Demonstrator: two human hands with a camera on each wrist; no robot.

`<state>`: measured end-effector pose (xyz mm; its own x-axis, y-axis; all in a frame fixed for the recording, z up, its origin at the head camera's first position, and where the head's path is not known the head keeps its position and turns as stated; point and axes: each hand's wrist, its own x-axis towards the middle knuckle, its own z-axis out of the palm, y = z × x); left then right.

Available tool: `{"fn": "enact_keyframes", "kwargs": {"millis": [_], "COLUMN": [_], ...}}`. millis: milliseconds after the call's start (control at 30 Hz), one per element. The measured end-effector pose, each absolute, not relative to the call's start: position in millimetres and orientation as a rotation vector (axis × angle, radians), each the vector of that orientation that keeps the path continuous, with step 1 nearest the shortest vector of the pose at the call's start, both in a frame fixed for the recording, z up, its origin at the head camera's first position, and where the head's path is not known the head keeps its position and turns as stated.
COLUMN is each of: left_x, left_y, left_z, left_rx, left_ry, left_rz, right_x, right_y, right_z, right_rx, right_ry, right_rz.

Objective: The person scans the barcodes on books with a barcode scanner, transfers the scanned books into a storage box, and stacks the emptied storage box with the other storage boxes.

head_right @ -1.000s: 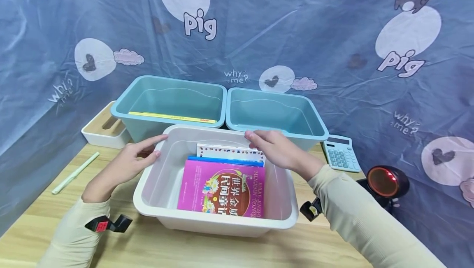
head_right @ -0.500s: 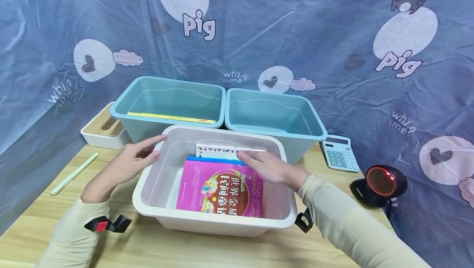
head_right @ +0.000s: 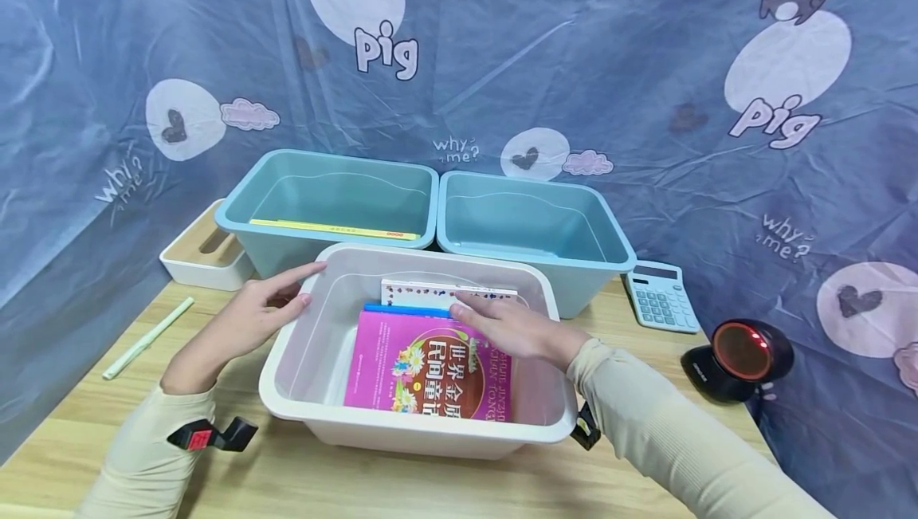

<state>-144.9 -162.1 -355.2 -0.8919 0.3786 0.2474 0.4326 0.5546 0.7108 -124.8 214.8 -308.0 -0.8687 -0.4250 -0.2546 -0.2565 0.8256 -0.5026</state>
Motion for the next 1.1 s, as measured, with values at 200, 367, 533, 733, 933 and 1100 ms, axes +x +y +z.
{"fn": "enact_keyframes", "kwargs": {"millis": [200, 367, 533, 733, 933, 1100], "left_x": [-145.0, -144.0, -143.3, -143.0, -142.8, -142.6], "left_y": [-160.9, -160.8, -161.4, -161.8, -161.7, -161.6], "left_z": [-355.3, -355.5, -355.6, -356.1, -355.7, -355.1], "left_rx": [-0.712, -0.702, -0.695, -0.696, -0.695, -0.701], "left_ry": [-2.721, -2.728, -2.723, -2.725, -2.723, -2.724], "left_rz": [-1.249, -1.254, -1.259, -1.257, -1.249, -1.226], "right_x": [-123.5, -123.8, -125.6, -125.4, -123.9, -124.3], "right_y": [216.5, 217.2, 217.3, 217.8, 217.4, 217.1], "right_z": [-308.9, -309.1, -309.8, -312.3, -311.3, -311.4], "right_rx": [-0.545, -0.551, -0.565, -0.548, -0.575, -0.635], "right_ry": [2.643, 2.636, 2.633, 2.63, 2.657, 2.694], "right_rz": [-0.623, -0.623, -0.609, -0.586, -0.513, -0.452]}}
